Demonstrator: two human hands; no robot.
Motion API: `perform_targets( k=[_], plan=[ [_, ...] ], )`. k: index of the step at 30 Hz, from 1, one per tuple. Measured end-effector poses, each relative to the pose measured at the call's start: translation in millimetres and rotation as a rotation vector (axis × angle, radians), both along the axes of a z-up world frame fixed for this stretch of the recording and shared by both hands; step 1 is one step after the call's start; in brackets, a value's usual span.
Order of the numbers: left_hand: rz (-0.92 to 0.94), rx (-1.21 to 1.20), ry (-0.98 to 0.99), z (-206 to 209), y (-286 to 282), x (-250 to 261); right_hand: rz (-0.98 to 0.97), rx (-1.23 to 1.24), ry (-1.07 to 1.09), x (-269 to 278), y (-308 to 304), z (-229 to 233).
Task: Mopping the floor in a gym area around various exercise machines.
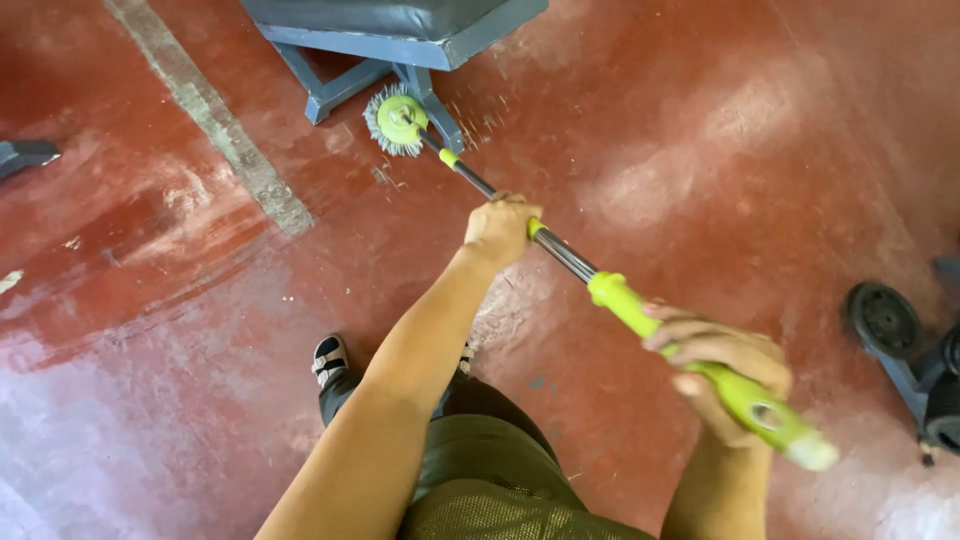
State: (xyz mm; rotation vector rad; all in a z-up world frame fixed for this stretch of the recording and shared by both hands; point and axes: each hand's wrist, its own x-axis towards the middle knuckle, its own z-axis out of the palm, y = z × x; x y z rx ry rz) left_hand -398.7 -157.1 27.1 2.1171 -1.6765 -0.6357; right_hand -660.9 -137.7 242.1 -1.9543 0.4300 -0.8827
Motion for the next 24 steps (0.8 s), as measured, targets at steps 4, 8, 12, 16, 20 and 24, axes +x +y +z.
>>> perform_targets(
  k=[4, 8, 12, 16, 20, 24],
  plan=[
    [-0.064, 0.121, 0.001, 37.4, 28.0, -15.0, 0.184, 0.038, 0.027, -41.5, -49.4, 11.5],
    [0.101, -0.026, 0.001, 26.7, 86.1, -16.0, 0.447, 0.262, -0.129, -33.4, -74.6, -10.2],
    [0.235, 0.266, -0.137, -31.0, 145.7, 19.9, 0.379, 0.285, -0.268, 44.8, -43.5, -40.2],
    [0.433, 0.338, -0.177, -69.1, 186.1, 71.7, 0.483, 0.469, -0.362, 98.1, -25.2, -80.5],
    [0.529, 0.339, -0.108, -92.8, 182.9, 113.5, 0.460, 0.533, -0.321, 130.7, -31.9, -95.8],
    [0.517, 0.364, -0.033, -110.1, 157.4, 122.2, 0.387, 0.530, -0.242, 126.9, -48.4, -94.2]
  ],
)
